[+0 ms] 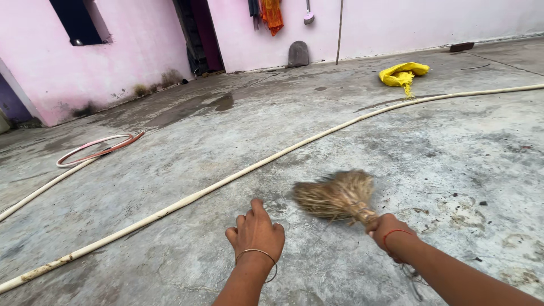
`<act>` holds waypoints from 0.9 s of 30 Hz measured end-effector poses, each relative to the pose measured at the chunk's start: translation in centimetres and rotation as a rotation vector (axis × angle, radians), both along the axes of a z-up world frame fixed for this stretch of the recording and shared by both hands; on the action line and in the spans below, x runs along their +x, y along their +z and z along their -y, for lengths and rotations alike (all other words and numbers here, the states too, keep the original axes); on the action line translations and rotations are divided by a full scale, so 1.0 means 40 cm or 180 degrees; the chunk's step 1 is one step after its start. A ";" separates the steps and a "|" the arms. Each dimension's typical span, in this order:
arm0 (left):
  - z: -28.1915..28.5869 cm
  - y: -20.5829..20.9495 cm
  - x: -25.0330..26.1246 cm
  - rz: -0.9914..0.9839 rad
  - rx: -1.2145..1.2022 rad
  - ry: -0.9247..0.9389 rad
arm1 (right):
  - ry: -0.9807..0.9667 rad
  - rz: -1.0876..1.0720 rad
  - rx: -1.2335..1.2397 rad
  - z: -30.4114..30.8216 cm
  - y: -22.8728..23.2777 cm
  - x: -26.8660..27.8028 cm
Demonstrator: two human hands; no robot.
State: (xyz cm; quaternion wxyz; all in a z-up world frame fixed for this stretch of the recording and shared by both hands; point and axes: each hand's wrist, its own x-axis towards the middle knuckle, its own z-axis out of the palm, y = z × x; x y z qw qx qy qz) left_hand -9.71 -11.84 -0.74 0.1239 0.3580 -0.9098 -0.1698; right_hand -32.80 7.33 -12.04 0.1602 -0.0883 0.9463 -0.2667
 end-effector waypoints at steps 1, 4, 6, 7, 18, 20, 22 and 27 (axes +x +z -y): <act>-0.019 0.000 -0.020 -0.0026 0.0007 -0.0015 | -0.0405 -0.0080 0.0061 -0.042 -0.011 -0.039; -0.091 0.018 -0.077 0.0042 -0.0012 -0.0367 | -0.1148 -0.0528 0.0208 -0.148 -0.061 -0.070; -0.137 0.052 -0.108 0.0186 -0.0089 -0.0650 | -0.1466 -0.0982 0.0320 -0.207 -0.039 -0.060; -0.158 0.072 -0.122 0.0324 -0.0180 -0.0851 | -0.1490 -0.0873 0.0123 -0.217 -0.019 -0.039; -0.257 0.053 -0.220 0.0156 -0.0693 -0.2173 | 0.0607 -0.0372 -0.0323 -0.380 0.242 0.185; -0.263 0.048 -0.228 -0.0042 -0.0774 -0.2361 | 0.1636 0.0063 -0.0160 -0.462 0.281 0.206; -0.265 0.056 -0.229 0.0315 -0.0712 -0.2229 | 0.1646 -0.0008 0.0423 -0.540 0.306 0.222; -0.269 0.077 -0.201 0.0097 -0.0766 -0.2407 | 0.0743 -0.0533 0.2059 -0.657 0.383 0.167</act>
